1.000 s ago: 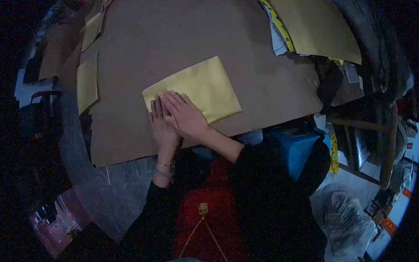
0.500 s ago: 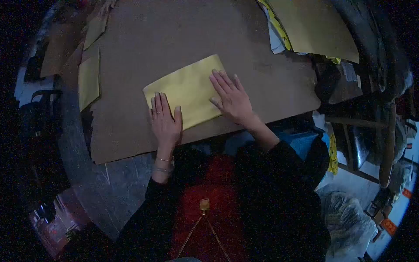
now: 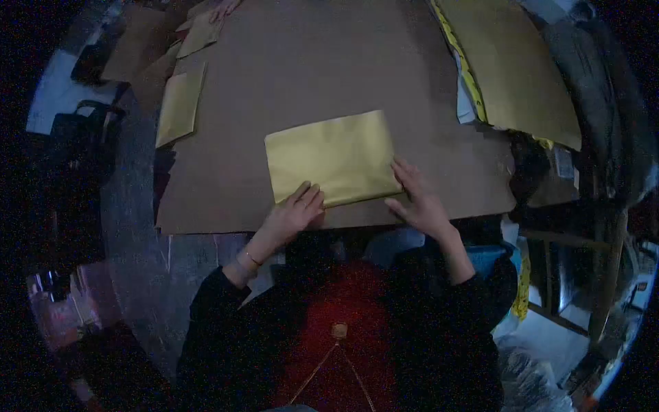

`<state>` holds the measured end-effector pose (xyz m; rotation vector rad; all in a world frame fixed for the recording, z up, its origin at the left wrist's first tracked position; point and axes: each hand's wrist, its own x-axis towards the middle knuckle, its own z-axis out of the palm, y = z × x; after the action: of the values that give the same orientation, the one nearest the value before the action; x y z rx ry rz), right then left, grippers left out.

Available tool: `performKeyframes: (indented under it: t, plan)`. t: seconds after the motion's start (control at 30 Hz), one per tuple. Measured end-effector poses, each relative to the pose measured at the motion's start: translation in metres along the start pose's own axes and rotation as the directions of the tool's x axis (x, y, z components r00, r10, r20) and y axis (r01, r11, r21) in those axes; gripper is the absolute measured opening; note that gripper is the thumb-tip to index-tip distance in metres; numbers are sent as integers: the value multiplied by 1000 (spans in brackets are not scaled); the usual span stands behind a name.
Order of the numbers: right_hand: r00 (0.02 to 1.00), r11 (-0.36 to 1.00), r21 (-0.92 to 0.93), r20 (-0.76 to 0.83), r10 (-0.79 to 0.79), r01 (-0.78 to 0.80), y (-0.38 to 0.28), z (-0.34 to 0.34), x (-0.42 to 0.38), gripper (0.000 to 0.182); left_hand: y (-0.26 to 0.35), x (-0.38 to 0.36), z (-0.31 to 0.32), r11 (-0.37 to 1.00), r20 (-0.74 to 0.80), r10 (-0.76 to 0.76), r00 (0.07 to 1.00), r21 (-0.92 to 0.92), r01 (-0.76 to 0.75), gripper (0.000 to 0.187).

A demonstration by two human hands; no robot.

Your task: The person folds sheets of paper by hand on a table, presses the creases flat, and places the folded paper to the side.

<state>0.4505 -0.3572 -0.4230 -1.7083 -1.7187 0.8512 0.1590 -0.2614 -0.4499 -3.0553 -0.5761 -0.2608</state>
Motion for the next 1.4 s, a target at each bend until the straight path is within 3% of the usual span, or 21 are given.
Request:
performKeyframes:
  t: [0.03,0.1,0.13,0.2,0.3,0.33,0.37,0.4,0.43,0.47,0.5,0.53,0.57,0.6,0.7,0.83,0.87,1.03,1.13,1.3,1.4]
  plan:
    - [999,999,6,19,-41,41,-8,3,2,60,-3,1,-3,995,27,63,998,74,-65,38]
    - [979,873,-445,130,-159,201,-21,8,10,62,-10,6,-5,966,-13,199,980,172,-194,37]
    - [962,862,-430,157,-222,269,-26,11,15,62,-14,9,-12,940,-28,256,966,243,-241,37]
    - [948,757,-575,138,-286,312,-29,8,21,63,-16,10,-39,953,43,110,993,278,-118,30]
    - [924,742,-561,131,-358,367,-47,-5,22,56,-26,9,-93,966,-226,138,964,247,-80,24]
    - [971,845,-483,50,-234,228,-59,-7,18,47,-29,4,-116,982,-381,44,923,189,31,27]
    - [996,919,-389,-19,-86,72,-68,-5,19,39,-31,1,-128,986,-524,-46,850,111,122,30]
    - [995,918,-387,-14,-103,90,-74,0,23,39,-33,1,-119,944,-757,-200,622,22,330,37]
    - [991,997,-72,-129,23,-32,-82,7,28,31,-35,2,-112,868,-902,-303,308,-128,480,45]
    - [964,958,259,-196,179,-125,-85,11,32,25,-22,0,-110,701,-812,-578,84,-441,560,61]
    - [957,865,499,-225,185,-50,-68,30,38,28,-14,-5,-104,701,-814,-575,80,-441,560,61]
    - [947,787,598,-140,288,-151,-84,33,43,32,-7,-12,-92,389,-377,-921,95,-905,174,64]
    - [922,687,680,-41,385,-256,-104,39,49,35,-1,-19,-79,-199,135,-936,324,-965,-171,66]
    - [932,384,900,61,357,-206,-97,59,55,41,3,-28,-66,-430,225,-819,528,-850,-305,70]
    - [876,235,900,247,415,-366,-83,94,71,48,31,-31,-33,-708,382,-640,667,-631,-319,68]
    - [841,205,857,370,394,-473,-61,113,71,46,37,-13,-16,-645,373,-730,572,-652,-399,81]
    - [845,230,857,346,407,-461,-69,108,70,45,35,-15,-8,-700,394,-704,591,-525,-484,69]
    - [860,218,860,373,349,-461,-56,109,62,42,29,-4,-1,-698,573,-701,424,-674,-243,40]
    - [908,580,720,171,383,-381,-48,109,54,45,9,-12,-9,-560,479,-812,333,-801,-213,33]
    - [970,619,767,18,242,-168,-28,114,36,35,-81,-37,-70,-89,135,-963,231,-976,199,26]
    - [985,748,652,-13,170,-121,-28,117,32,28,-157,-55,-91,104,-103,-961,257,-995,-11,23]
